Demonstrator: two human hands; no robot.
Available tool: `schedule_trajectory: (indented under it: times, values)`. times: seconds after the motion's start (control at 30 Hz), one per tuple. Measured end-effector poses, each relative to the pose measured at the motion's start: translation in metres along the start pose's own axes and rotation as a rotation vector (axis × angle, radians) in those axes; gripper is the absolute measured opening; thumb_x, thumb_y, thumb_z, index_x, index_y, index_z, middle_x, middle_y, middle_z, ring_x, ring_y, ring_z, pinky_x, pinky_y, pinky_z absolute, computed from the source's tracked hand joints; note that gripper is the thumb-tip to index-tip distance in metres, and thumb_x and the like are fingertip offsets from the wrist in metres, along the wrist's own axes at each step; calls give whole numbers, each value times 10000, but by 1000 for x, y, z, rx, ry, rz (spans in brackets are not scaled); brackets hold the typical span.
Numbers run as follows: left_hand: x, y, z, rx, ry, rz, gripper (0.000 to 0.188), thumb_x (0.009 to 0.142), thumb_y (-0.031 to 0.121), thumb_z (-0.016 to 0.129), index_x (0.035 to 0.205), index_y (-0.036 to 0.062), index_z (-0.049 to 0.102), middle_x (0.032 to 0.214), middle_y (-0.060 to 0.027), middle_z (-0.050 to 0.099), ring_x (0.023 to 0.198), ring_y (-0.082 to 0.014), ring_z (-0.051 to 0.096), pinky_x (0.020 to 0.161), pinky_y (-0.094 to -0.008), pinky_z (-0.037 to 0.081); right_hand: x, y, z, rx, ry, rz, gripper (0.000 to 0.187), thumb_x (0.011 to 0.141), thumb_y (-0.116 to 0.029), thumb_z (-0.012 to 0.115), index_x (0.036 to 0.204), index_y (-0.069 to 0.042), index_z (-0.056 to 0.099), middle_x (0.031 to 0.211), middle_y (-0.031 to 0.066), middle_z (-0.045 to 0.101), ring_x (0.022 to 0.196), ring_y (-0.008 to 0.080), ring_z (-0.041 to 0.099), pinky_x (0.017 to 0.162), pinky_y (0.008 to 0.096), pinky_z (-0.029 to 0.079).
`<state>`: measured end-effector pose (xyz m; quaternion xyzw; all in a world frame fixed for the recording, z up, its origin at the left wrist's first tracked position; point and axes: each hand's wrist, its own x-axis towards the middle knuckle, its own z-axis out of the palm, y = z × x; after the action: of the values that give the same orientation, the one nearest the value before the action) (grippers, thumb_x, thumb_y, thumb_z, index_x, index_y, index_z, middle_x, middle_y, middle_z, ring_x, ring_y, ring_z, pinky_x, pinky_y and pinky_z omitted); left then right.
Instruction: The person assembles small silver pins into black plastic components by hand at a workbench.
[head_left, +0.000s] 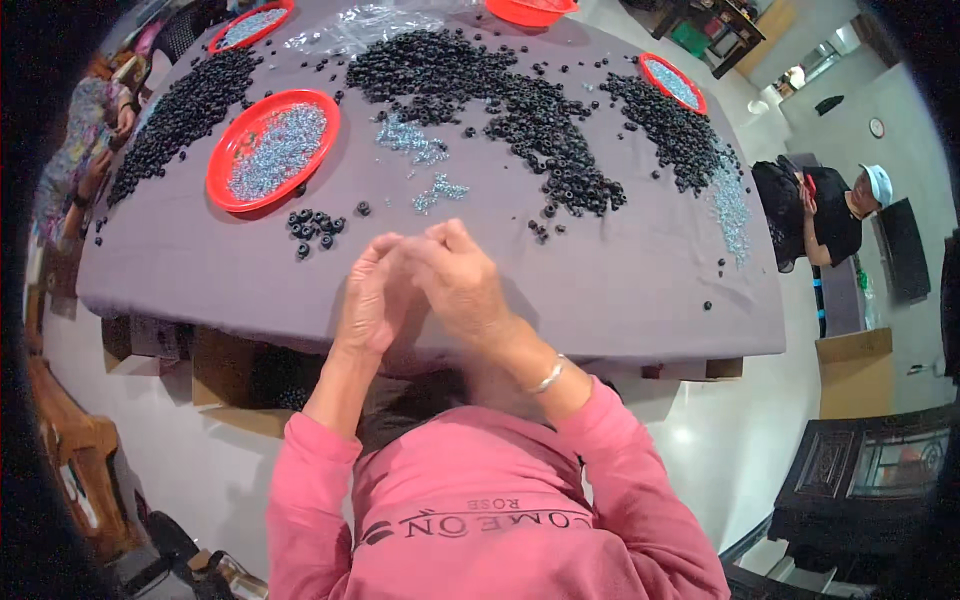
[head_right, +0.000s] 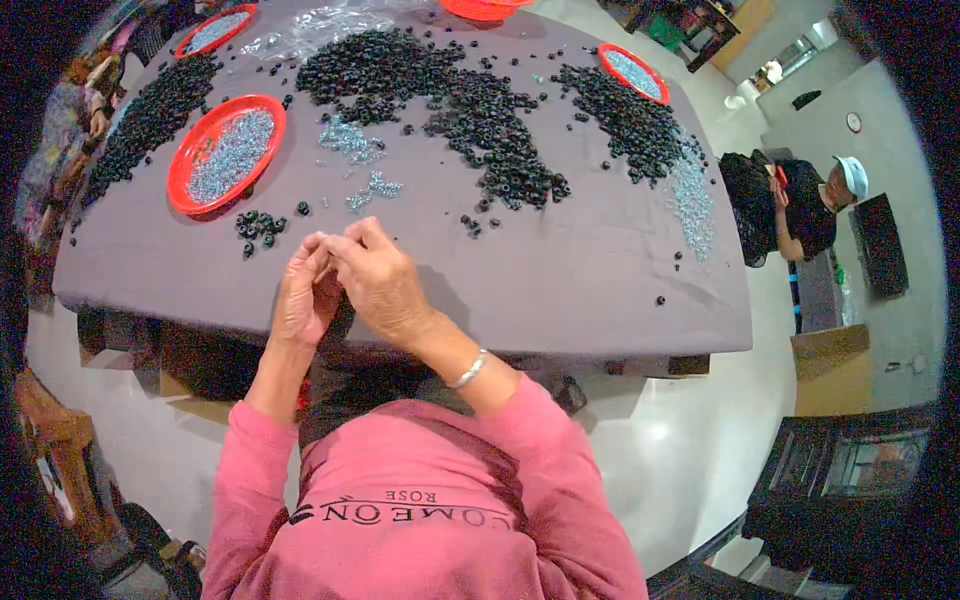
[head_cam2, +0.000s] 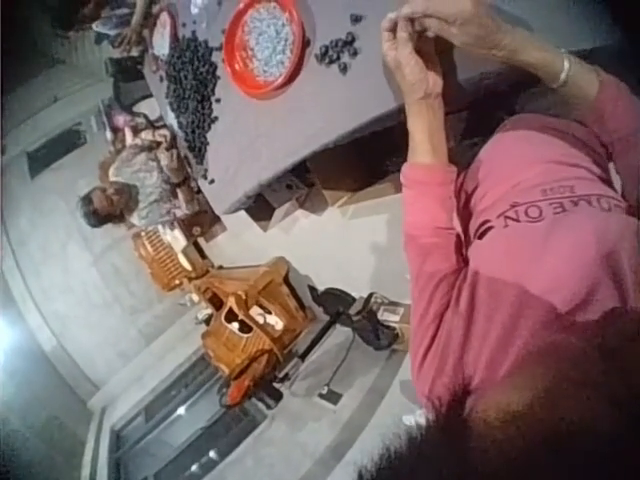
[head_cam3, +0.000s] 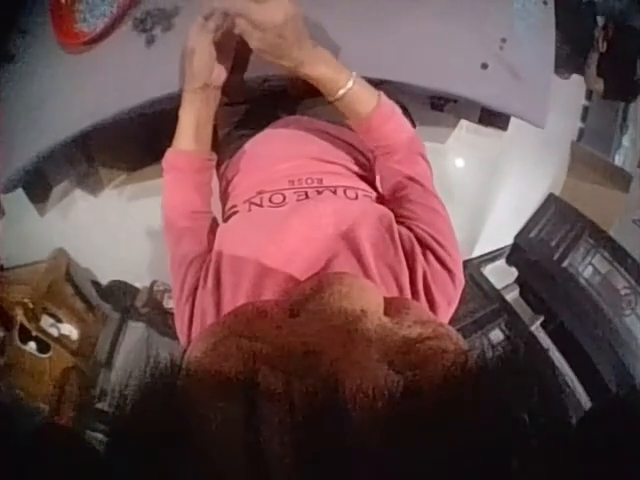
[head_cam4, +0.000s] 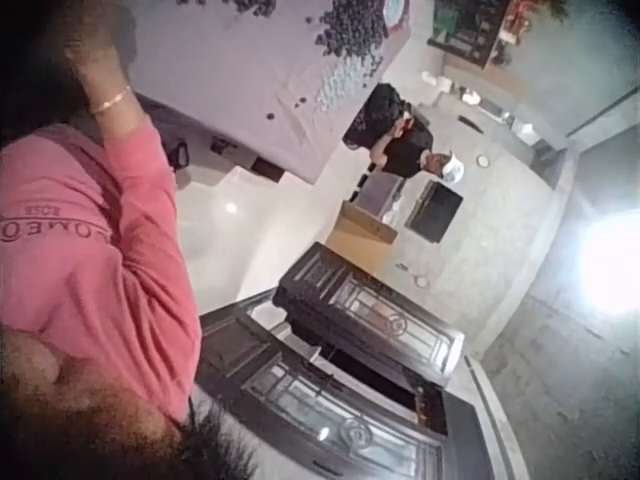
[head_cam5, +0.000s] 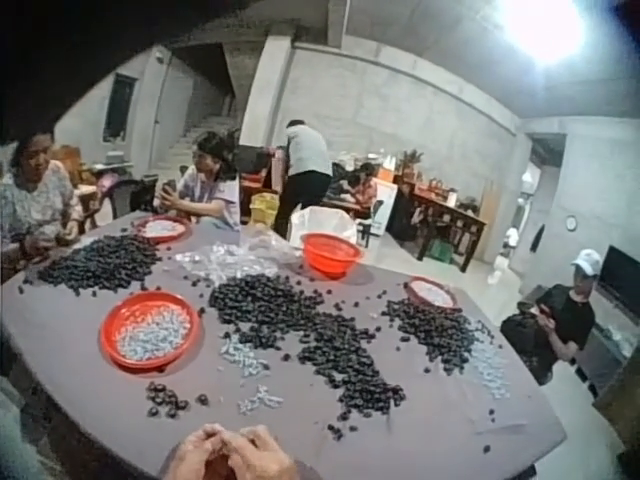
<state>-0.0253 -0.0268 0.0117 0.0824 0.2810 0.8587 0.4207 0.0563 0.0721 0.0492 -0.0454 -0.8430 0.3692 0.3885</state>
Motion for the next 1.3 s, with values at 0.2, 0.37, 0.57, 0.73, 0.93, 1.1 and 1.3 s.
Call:
schedule_trajectory:
  times: [0.2, 0.37, 0.57, 0.73, 0.93, 1.1, 1.3]
  values:
    - [2, 0, -4, 51, -32, -67, 109, 851, 47, 598, 953, 84, 601, 893, -48, 614, 780, -141, 581, 665, -272, 488, -13, 70, -104, -362, 32, 165, 129, 809, -17, 586, 925, -34, 640, 783, 102, 633, 664, 189, 613, 610, 278, 477]
    - [2, -10, 2, 41, -112, -101, 92, 852, 39, 594, 935, 71, 613, 868, -54, 613, 772, -144, 580, 660, -274, 485, -8, 96, -144, -549, -128, 169, 116, 787, -39, 604, 894, -55, 648, 758, 103, 595, 652, 245, 584, 600, 304, 464]
    - [2, -11, 1, 81, -125, -99, 87, 863, 85, 594, 949, 75, 595, 885, -58, 598, 788, -138, 562, 652, -264, 482, -14, 109, -129, -586, -167, 31, 117, 762, -50, 620, 877, -45, 639, 778, 97, 577, 677, 270, 562, 602, 342, 456]
    - [1, -10, -1, 81, -139, -93, 98, 864, 80, 591, 961, 73, 591, 884, -62, 600, 796, -138, 570, 653, -266, 490, -21, 102, -121, -412, -39, 159, 84, 772, 6, 618, 849, -27, 627, 765, 51, 616, 674, 149, 602, 604, 251, 461]
    - [1, -12, -3, 60, -158, -107, 130, 860, 70, 595, 989, 78, 594, 884, -59, 600, 791, -132, 573, 673, -254, 504, -17, 36, -82, 469, -3, 564, 107, 774, 48, 609, 869, 2, 616, 843, 28, 634, 718, 88, 583, 647, 222, 471]
    - [0, -13, -1, 82, -130, -97, 119, 862, 62, 589, 979, 79, 588, 868, -35, 604, 787, -121, 578, 671, -256, 501, -16, 20, -60, 751, -73, 646, 131, 763, 70, 600, 880, 12, 607, 831, 64, 617, 739, 140, 598, 690, 250, 480]
    - [0, -10, -2, 44, -157, -102, 121, 858, 63, 594, 977, 82, 589, 875, -36, 614, 776, -119, 599, 665, -253, 512, -14, 22, -48, 778, -88, 661, 138, 754, 75, 612, 877, 12, 613, 840, 56, 608, 760, 147, 599, 697, 253, 482]
